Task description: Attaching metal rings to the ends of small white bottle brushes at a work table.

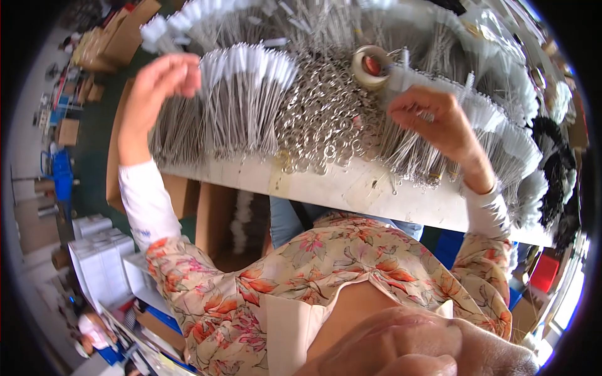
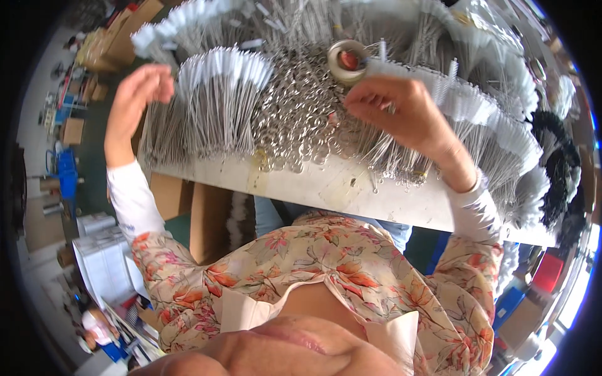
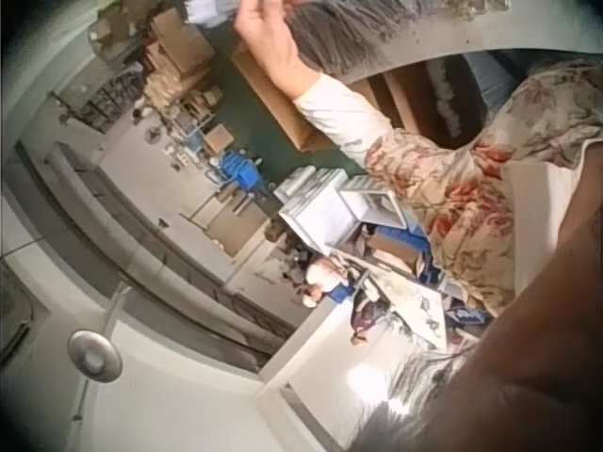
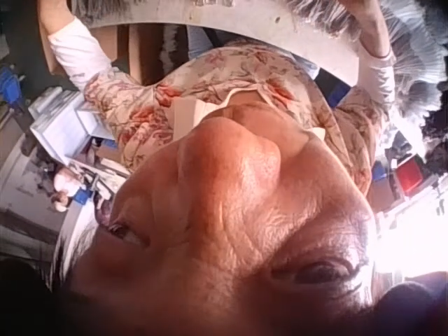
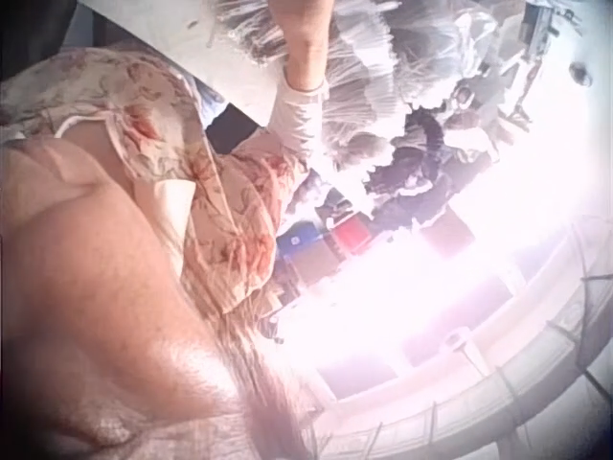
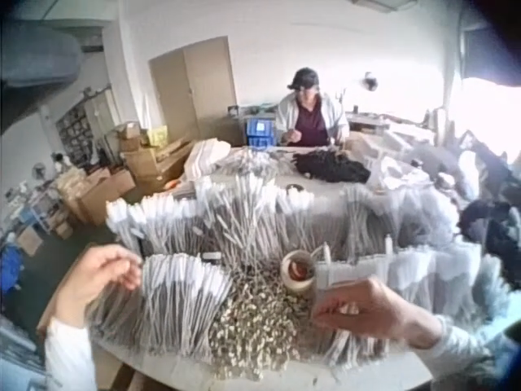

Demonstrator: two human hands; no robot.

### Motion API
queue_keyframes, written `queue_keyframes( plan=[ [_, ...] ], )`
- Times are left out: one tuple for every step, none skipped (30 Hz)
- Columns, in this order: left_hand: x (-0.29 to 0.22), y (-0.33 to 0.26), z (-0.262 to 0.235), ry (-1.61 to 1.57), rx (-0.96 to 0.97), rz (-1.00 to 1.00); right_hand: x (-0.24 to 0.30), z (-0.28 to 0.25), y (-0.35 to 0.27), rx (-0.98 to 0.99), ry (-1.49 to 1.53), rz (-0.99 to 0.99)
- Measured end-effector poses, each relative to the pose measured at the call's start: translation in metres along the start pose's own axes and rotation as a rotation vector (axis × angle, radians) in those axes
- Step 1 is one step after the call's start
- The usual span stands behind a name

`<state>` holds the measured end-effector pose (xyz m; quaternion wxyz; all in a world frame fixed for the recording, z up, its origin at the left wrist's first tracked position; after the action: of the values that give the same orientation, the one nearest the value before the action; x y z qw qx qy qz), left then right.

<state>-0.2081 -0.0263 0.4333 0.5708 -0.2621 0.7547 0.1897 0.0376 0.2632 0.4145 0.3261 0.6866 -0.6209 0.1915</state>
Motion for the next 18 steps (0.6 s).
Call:
queue_keyframes(
  plan=[
    [-0.015, 0.027, -0.012, 0.085, -0.052, -0.003, 0.004, -0.018, 0.007, -0.006, -0.065, -0.053],
    [-0.012, 0.061, -0.025, 0.162, -0.095, -0.01, 0.001, -0.033, 0.011, -0.021, -0.104, -0.048],
    [0.0, 0.096, -0.038, 0.233, -0.129, -0.016, -0.009, -0.046, 0.015, -0.064, -0.157, -0.05],
    [0.023, 0.132, -0.062, 0.398, -0.178, -0.068, -0.018, -0.059, 0.02, -0.07, -0.218, -0.004],
    [0.048, 0.158, -0.088, 0.564, -0.225, -0.12, -0.026, -0.072, 0.027, -0.07, -0.273, 0.048],
    [0.064, 0.178, -0.103, 0.869, -0.256, -0.096, -0.039, -0.083, 0.035, -0.065, -0.294, 0.077],
    [0.074, 0.194, -0.112, 1.175, -0.301, -0.068, -0.054, -0.092, 0.045, -0.055, -0.309, 0.097],
    [0.082, 0.208, -0.104, 1.23, -0.335, -0.116, -0.076, -0.106, 0.052, -0.079, -0.389, 0.091],
    [0.086, 0.206, -0.099, 1.292, -0.377, -0.179, -0.089, -0.113, 0.06, -0.093, -0.457, 0.074],
    [0.087, 0.209, -0.092, 1.316, -0.384, -0.189, -0.102, -0.123, 0.067, -0.102, -0.461, 0.094],
    [0.091, 0.212, -0.083, 1.332, -0.389, -0.203, -0.108, -0.126, 0.079, -0.001, -0.557, 0.226],
    [0.09, 0.211, -0.08, 1.333, -0.38, -0.196, -0.117, -0.129, 0.088, 0.101, -0.643, 0.345],
    [0.088, 0.21, -0.079, 1.31, -0.401, -0.198, -0.139, -0.129, 0.096, 0.066, -0.441, 0.4],
    [0.086, 0.209, -0.079, 1.286, -0.429, -0.202, -0.165, -0.123, 0.105, 0.032, -0.241, 0.446],
    [0.087, 0.21, -0.08, 1.285, -0.426, -0.201, -0.183, -0.117, 0.116, 0.032, -0.241, 0.449],
    [0.086, 0.208, -0.086, 1.174, -0.45, -0.152, -0.198, -0.105, 0.13, 0.076, -0.193, 0.465],
    [0.085, 0.208, -0.092, 1.059, -0.472, -0.101, -0.209, -0.096, 0.143, 0.119, -0.147, 0.482],
    [0.082, 0.211, -0.099, 1.06, -0.473, -0.104, -0.209, -0.091, 0.158, 0.12, -0.146, 0.48]
  ],
)
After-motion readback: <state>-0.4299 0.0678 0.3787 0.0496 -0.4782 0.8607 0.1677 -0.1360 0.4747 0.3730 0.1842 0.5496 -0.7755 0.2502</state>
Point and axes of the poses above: each hand's wrist, its own y-axis towards the middle knuckle, its own z-axis out of the palm, x = y × z, the point moved 6 cm from there along y, towards the middle knuckle, and after that the axes turned 8 degrees about -y, right-handed, at the moved point
